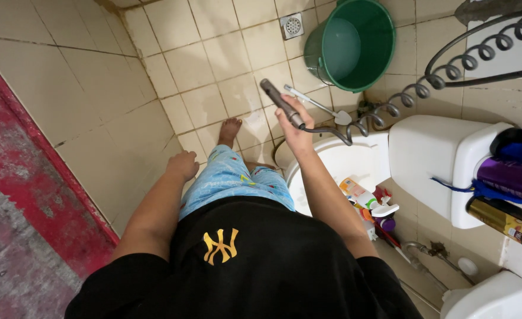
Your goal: Rinsing out a green plastic bucket and a black bucket using a handheld bidet sprayer in a bathroom.
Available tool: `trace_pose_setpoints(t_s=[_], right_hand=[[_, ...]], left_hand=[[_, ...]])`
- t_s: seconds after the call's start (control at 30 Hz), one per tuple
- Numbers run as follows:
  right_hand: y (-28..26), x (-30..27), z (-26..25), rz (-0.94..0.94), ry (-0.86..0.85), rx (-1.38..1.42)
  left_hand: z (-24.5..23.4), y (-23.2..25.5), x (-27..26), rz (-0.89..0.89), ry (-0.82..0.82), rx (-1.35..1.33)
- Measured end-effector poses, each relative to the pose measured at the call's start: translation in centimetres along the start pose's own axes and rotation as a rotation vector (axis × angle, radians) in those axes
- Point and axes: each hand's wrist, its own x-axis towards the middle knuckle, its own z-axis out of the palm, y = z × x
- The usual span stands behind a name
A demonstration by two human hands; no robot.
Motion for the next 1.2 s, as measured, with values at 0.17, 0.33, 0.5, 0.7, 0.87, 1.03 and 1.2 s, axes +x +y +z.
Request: trace_pose_setpoints(t_s=[0.17, 0.33, 0.5, 0.7, 0.87, 1.03, 1.2], right_hand=[[-0.3, -0.3, 0.0, 0.028, -0.022, -0.042], [1.4, 0.8, -2.5, -0.091, 0.116, -0.126], [3.7, 2.5, -6.5, -0.088, 0.398, -0.079], [3.2, 2.5, -6.6, -0.04, 0.353, 0.124], [2.3, 1.8, -5.0, 0.001, 0.265, 0.192], [3.1, 2.2, -6.5, -0.017, 0.343, 0.106], [5.3, 2.5, -9.2, -0.016, 0.537, 0.104]], left_hand=[[-0.6, 0.2, -0.3, -0.007, 0.009, -0.015], [-0.6, 0.3, 0.1, 0.019, 0.009, 0.001], [-0.2, 0.1, 0.5, 0.012, 0.011, -0.002], [-1.0, -0.1, 0.5, 0.002, -0.012, 0.061], [-2.0, 0.5, 0.2, 0.006, -0.023, 0.043], [-2.2, 0.8, 0.4, 0.04, -0.014, 0.061], [-1.6, 0.2, 1.0, 0.052, -0.007, 0.085]])
